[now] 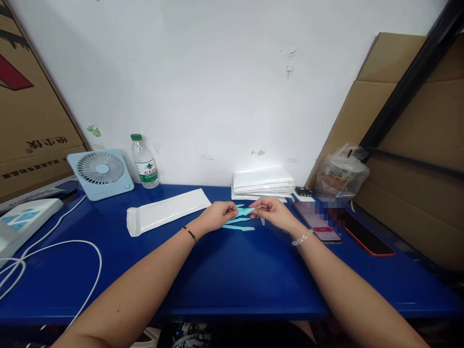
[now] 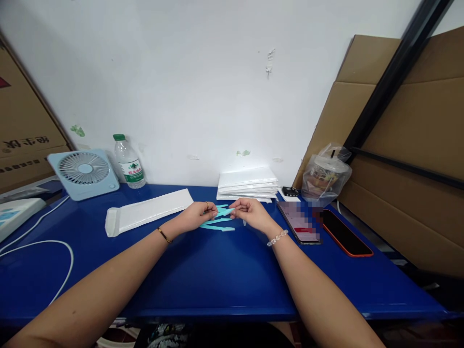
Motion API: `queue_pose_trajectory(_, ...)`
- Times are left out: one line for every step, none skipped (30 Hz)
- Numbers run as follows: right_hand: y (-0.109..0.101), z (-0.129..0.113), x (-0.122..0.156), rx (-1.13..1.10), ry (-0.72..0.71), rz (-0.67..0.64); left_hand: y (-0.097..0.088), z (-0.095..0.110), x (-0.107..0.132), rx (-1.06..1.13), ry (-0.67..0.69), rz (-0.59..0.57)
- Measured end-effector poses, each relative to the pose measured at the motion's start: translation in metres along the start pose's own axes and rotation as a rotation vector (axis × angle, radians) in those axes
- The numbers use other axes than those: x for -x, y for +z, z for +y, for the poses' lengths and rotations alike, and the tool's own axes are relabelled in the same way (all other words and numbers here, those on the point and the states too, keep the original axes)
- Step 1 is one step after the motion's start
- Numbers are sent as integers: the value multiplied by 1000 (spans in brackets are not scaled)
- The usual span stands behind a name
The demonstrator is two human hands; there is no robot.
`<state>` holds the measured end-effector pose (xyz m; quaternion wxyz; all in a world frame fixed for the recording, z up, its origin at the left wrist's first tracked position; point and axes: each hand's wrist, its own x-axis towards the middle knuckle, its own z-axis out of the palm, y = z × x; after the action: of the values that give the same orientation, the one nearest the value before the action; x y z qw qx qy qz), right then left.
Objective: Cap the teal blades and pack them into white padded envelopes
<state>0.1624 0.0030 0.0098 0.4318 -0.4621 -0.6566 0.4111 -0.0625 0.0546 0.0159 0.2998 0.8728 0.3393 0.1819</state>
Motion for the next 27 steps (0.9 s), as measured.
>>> queue_pose_trajectory(-3, -1, 1, 63, 6, 15, 0, 1, 1, -1, 0, -8)
queue_pose_trajectory(-7, -1, 1, 159, 9, 48, 0, 2, 1, -13, 4, -18)
queue_pose_trajectory(-12, -1, 2, 283, 12, 86, 0, 4, 2, -34, 11, -30)
queue_pose_trajectory(-15, 0, 3, 419, 21, 117, 0, 5, 3, -62, 17, -50)
queue_pose_trajectory(-18, 1, 3, 554, 40, 128, 0, 6, 3, -91, 20, -73)
queue_pose_trajectory(-20, 3, 4, 673, 66, 119, 0, 6, 3, -119, 19, -93)
queue_pose_trajectory(-21, 5, 4, 767, 97, 94, 0, 7, 3, -145, 14, -105)
queue_pose_trajectory(-21, 7, 4, 834, 128, 65, 0, 6, 3, -174, 8, -102)
queue_pose_trajectory(-20, 8, 4, 880, 151, 44, 1, 5, 3, -210, 3, -81)
queue_pose_trajectory(-18, 9, 4, 911, 162, 30, 1, 4, 2, -252, 0, -47)
queue_pose_trajectory(-15, 10, 4, 930, 162, 22, 2, 2, 1, -294, -4, -12)
queue_pose_trajectory(-13, 10, 4, 940, 155, 16, 2, -1, 0, -326, -10, 15)
queue_pose_trajectory(-12, 10, 3, 945, 146, 17, 3, -3, -1, -346, -21, 25)
queue_pose_trajectory(-11, 9, 3, 949, 137, 24, 4, -5, -1, -351, -33, 23)
queue_pose_trajectory(-10, 9, 3, 951, 131, 37, 4, -7, -2, -344, -46, 10)
queue_pose_trajectory(-10, 8, 2, 948, 127, 53, 5, -8, -2, -328, -59, -6)
queue_pose_trajectory(-11, 8, 2, 936, 125, 67, 6, -9, -2, -308, -72, -18)
queue_pose_trajectory(-12, 8, 2, 910, 119, 72, 6, -9, -3, -287, -85, -26)
queue_pose_trajectory(-13, 8, 2, 868, 112, 69, 7, -9, -3, -267, -95, -31)
queue_pose_trajectory(-13, 8, 2, 813, 103, 56, 7, -9, -3, -247, -102, -35)
queue_pose_trajectory(-14, 8, 2, 749, 93, 39, 8, -10, -3, -229, -109, -36)
queue_pose_trajectory(-14, 8, 2, 681, 84, 18, 8, -10, -3, -211, -116, -32)
queue_pose_trajectory(-15, 8, 3, 616, 79, -6, 8, -10, -3, -191, -122, -23)
queue_pose_trajectory(-15, 8, 3, 560, 77, -30, 8, -11, -4, -167, -125, -13)
queue_pose_trajectory(-14, 8, 3, 517, 76, -52, 8, -12, -4, -140, -125, -2)
queue_pose_trajectory(-14, 7, 3, 486, 74, -72, 7, -14, -5, -117, -124, 8)
queue_pose_trajectory(-13, 7, 3, 466, 73, -88, 7, -15, -5, -99, -121, 17)
